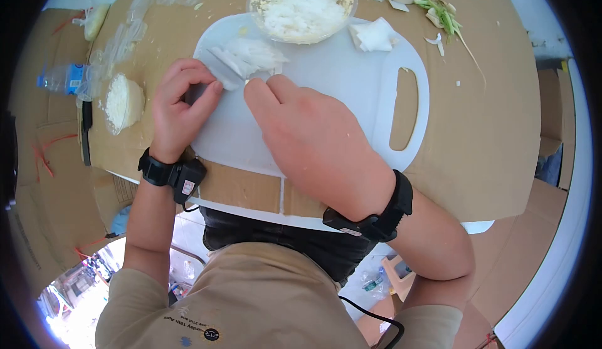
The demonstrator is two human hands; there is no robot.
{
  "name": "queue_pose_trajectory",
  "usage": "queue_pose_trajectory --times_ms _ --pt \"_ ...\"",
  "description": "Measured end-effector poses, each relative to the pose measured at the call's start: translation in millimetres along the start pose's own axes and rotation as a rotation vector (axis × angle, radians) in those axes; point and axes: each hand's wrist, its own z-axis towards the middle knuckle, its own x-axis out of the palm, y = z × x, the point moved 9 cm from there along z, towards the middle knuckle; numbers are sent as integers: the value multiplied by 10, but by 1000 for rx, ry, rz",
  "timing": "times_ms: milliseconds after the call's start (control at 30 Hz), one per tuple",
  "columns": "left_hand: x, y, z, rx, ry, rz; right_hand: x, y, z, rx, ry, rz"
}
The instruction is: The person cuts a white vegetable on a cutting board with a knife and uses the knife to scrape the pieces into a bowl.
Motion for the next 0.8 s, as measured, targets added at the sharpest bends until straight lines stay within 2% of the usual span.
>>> queue_pose_trajectory --times_ms 267,333,800 --pt "-52 -13 -9 -19 -44 -1 72 80 43 -1 65 -60" --pt "-43 -27 -7 -16 -36 5 18 163 61 -92 -32 -96" --pt "-46 -27 11 7 -29 49 9 212 68 -105 9 -92"
